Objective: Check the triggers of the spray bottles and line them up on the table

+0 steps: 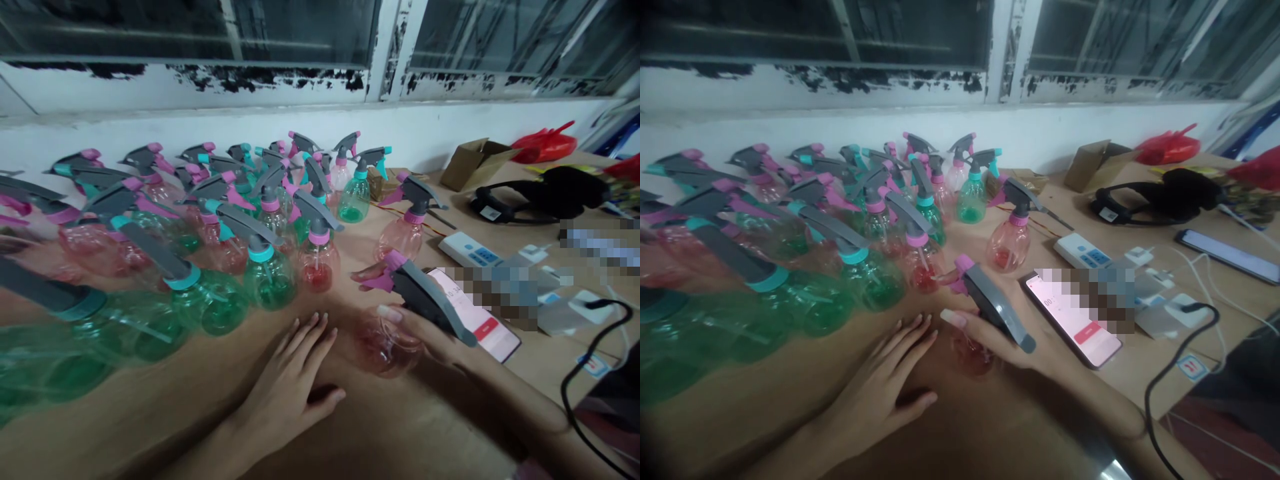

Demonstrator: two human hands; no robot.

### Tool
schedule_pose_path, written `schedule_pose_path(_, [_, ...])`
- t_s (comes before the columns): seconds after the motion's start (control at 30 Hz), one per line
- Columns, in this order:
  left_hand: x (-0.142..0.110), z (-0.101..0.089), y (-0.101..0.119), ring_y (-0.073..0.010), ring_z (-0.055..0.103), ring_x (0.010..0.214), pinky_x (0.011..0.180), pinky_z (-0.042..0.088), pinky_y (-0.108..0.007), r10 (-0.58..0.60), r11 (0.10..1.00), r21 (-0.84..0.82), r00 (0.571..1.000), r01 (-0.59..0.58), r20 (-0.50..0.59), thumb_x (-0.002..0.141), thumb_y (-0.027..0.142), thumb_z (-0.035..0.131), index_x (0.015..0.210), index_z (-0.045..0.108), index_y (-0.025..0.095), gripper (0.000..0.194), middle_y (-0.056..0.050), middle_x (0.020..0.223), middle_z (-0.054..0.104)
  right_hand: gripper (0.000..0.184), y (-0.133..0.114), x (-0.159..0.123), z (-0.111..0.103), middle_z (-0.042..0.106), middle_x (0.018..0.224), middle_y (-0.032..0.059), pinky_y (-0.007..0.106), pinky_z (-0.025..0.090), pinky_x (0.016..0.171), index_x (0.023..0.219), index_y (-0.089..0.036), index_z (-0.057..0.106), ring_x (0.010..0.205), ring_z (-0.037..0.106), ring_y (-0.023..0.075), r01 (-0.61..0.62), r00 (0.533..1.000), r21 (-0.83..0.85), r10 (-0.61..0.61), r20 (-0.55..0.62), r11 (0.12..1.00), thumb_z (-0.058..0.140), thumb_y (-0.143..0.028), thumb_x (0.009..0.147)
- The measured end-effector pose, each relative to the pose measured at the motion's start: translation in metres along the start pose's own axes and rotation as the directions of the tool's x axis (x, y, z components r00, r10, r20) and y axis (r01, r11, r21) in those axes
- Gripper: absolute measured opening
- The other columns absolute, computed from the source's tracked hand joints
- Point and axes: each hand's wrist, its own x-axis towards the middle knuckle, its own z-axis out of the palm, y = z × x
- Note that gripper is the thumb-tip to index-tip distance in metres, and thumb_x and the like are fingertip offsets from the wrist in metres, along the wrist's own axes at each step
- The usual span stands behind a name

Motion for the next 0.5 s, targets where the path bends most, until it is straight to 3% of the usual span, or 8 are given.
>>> schedule_pose_path(0.2, [0.0002,0.0006,0.0001,-0.0285,0.027,0.136,0.107,0.030,-0.048,-0.007,1.000,-0.004,1.000,0.007,-0.002,0.088,0.045,0.056,0.142,0.029,0.013,0.068,-0.013,0.148,0.032,0.027,-0.0049,0.0025,-0.0018,0.064,0.067,0.0006,0.033,0.053,0.061,0.086,-0.024,0.067,0.063,0.062,0.0187,-0.025,1.000,0.020,0.025,0.005,0.999,0.050,-0.045,0.088])
schedule_pose_path(0.5, [-0.0005,0.0006,-0.0006,-0.0290,0.026,0.137,0.107,0.030,-0.049,0.000,1.000,-0.004,1.000,0.000,0.003,0.088,0.045,0.056,0.141,0.030,0.013,0.067,-0.014,0.148,0.031,0.027,0.0015,0.0020,0.0001,0.066,0.069,0.0012,0.035,0.054,0.062,0.092,-0.026,0.068,0.064,0.063,0.0195,-0.050,0.998,0.067,0.047,0.036,0.997,0.047,-0.043,0.089])
